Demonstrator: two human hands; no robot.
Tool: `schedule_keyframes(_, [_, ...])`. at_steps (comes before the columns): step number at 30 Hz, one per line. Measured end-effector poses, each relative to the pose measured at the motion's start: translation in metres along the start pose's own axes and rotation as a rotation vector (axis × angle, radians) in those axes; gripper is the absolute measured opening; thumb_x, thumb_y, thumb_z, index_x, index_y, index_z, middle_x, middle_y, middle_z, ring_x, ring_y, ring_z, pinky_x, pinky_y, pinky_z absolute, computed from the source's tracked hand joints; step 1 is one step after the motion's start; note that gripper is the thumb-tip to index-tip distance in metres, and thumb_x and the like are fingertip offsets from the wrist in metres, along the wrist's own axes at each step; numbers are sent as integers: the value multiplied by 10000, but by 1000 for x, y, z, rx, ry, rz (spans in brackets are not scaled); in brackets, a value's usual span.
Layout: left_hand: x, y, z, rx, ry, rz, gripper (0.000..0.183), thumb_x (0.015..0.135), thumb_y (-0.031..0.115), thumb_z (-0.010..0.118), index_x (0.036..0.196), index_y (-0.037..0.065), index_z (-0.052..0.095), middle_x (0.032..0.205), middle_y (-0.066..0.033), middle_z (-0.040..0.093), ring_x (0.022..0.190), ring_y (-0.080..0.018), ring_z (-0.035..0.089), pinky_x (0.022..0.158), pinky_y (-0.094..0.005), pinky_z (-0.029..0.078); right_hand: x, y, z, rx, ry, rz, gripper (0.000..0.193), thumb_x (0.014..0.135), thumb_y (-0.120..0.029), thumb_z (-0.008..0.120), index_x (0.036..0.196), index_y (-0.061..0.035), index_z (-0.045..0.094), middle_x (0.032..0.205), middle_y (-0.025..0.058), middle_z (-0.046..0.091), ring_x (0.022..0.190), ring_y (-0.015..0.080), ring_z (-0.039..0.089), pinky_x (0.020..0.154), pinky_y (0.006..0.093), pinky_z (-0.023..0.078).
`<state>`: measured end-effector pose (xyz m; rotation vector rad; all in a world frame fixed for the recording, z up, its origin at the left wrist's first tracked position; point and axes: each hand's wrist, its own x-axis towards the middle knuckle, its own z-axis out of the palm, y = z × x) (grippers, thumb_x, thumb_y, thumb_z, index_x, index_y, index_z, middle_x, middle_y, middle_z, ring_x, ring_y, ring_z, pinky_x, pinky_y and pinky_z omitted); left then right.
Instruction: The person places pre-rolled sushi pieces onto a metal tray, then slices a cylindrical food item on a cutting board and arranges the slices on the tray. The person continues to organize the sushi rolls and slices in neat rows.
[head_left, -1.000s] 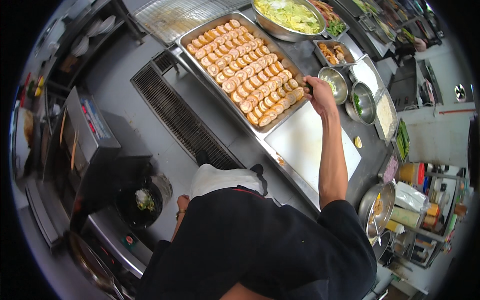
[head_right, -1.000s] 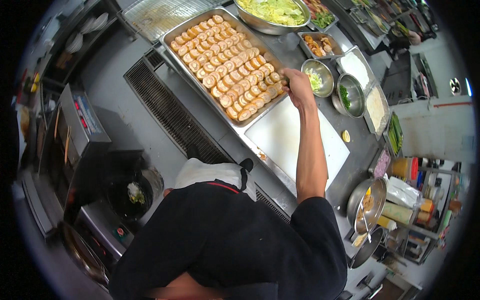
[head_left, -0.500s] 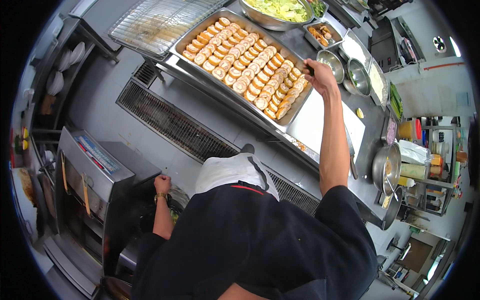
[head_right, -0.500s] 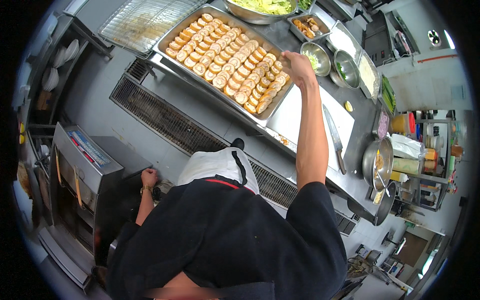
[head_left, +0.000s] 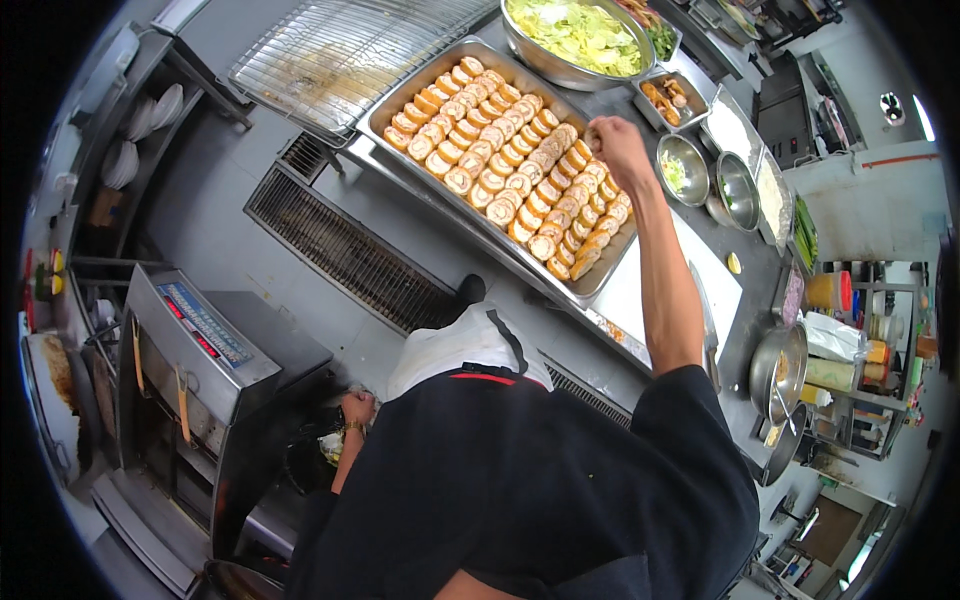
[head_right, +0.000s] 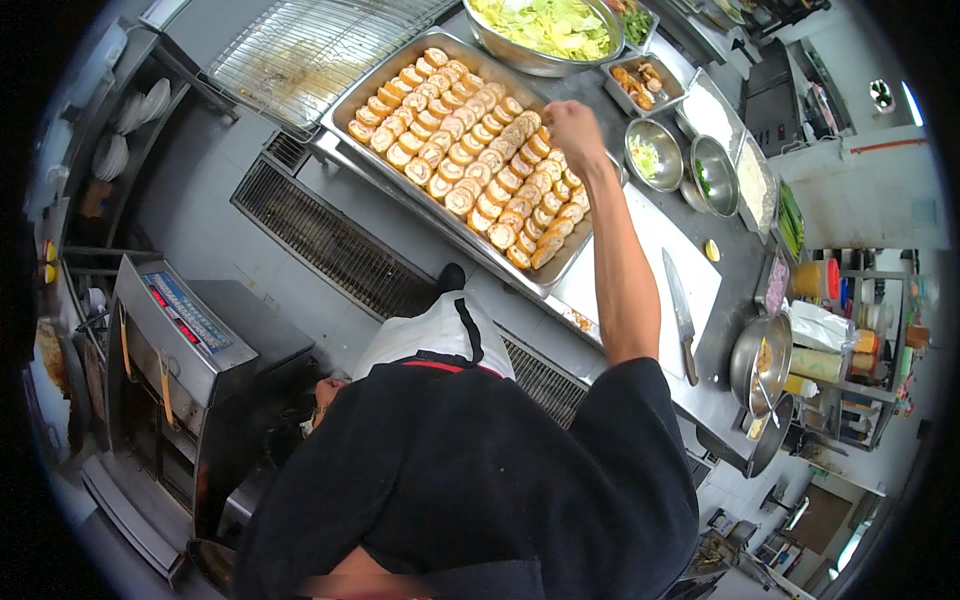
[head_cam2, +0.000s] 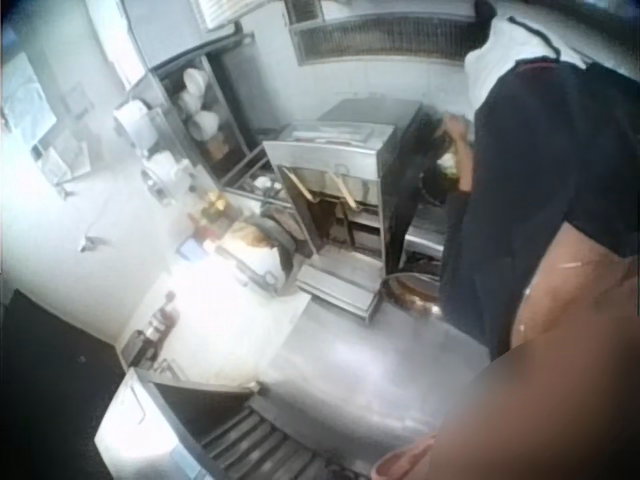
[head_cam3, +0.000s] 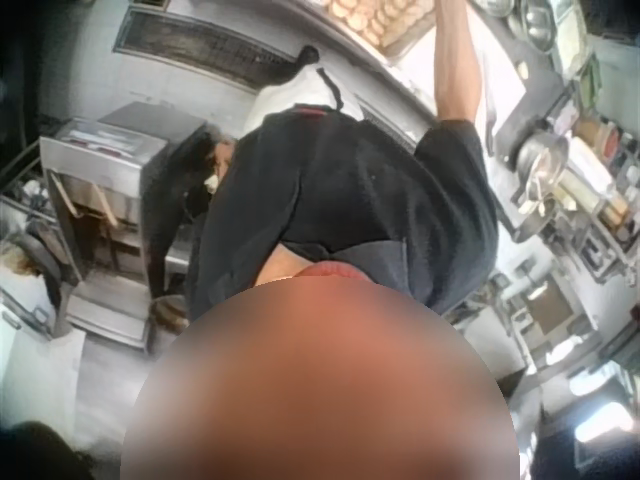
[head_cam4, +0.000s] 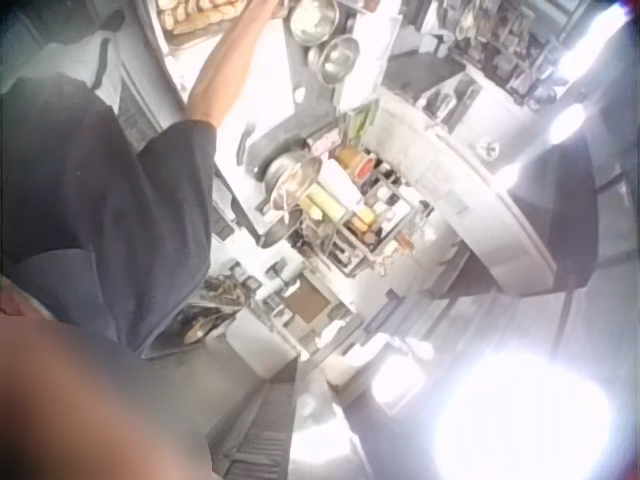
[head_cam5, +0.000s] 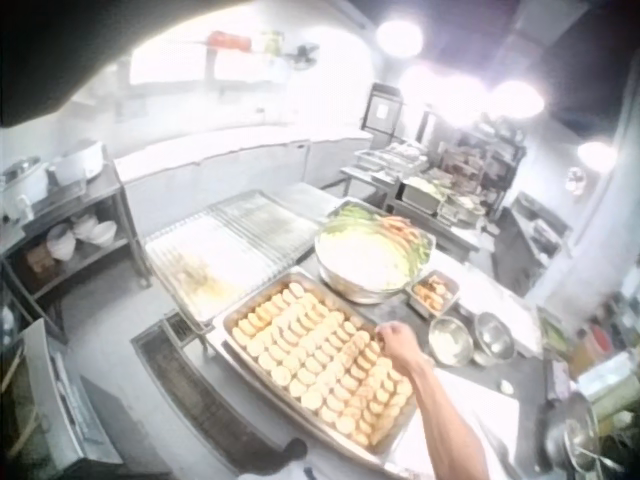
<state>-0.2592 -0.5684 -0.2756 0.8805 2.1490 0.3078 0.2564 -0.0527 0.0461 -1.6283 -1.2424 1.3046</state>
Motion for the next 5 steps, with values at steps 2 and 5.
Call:
schedule_keyframes(2, [7,1,-8,7,16,-35,258,833,199,808,705,-2,709,688,-168,737,639,-315,739,677,-465,585,-10,6,9,47,-181,92,191,1162,-138,581,1123,24,676,881,16,617,710,100,550,611,238,454])
schedule_keyframes(5, [17,18,-3,26,24,-103,260,837,200,809,693,6,713,692,-169,742,645,-322,742,681,-471,587,0,2,8,138,0,79,187,1166,-137,570,1155,17,676,915,26,630,729,100,562,618,240,479])
